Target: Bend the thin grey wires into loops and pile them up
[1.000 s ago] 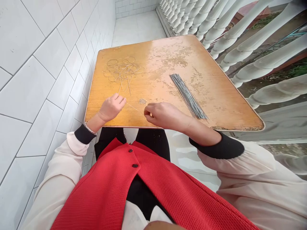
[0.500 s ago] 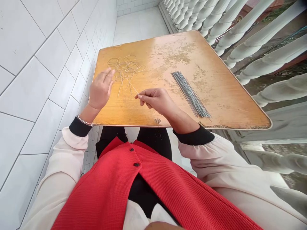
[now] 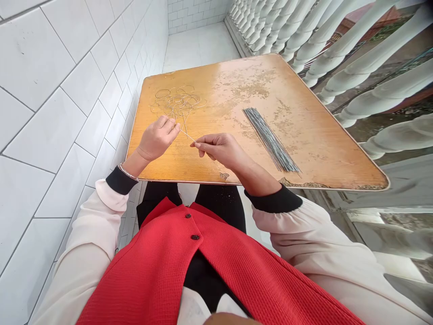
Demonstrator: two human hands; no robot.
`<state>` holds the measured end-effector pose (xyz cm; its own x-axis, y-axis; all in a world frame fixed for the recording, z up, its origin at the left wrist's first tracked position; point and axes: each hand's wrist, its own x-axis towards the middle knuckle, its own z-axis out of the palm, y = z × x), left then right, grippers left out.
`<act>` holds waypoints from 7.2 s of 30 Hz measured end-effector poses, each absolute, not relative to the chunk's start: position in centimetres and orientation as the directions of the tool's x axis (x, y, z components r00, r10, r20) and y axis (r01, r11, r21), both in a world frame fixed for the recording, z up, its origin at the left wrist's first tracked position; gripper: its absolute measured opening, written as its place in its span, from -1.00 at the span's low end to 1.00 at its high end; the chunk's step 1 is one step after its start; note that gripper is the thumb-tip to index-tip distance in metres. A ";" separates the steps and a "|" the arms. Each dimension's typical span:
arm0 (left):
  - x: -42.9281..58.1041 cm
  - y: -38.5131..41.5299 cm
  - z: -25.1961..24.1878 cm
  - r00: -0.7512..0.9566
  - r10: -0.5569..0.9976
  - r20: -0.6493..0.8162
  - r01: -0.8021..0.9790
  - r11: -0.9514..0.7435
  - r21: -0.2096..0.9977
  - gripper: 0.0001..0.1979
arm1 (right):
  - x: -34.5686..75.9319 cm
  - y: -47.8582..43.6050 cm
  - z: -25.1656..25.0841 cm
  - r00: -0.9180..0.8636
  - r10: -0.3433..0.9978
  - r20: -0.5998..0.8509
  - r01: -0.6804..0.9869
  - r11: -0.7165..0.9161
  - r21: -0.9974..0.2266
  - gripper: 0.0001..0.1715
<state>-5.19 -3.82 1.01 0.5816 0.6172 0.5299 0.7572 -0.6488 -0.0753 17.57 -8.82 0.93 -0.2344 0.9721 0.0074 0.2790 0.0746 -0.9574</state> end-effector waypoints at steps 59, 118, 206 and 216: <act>-0.5 -5.7 3.6 0.117 0.985 0.130 0.021 -0.133 0.991 -0.60 | 12.5 -8.8 -1.1 0.029 0.987 0.155 -0.213 0.158 -0.964 -0.77; -2.8 -7.4 2.9 0.539 0.633 0.555 0.686 -0.713 0.147 -0.62 | 12.7 -9.4 -1.7 0.068 0.978 0.198 -0.356 0.209 -0.911 -0.73; -2.5 -8.7 -1.2 0.439 0.482 0.759 0.549 -0.812 0.198 -0.67 | 14.9 -10.0 -0.9 0.019 0.983 0.184 -0.271 0.182 -0.945 -0.78; -3.9 -7.5 -1.2 0.574 0.529 0.626 0.472 -0.837 0.275 -0.39 | 15.0 -10.2 -0.2 -0.012 0.987 0.160 -0.200 0.155 -0.968 -0.95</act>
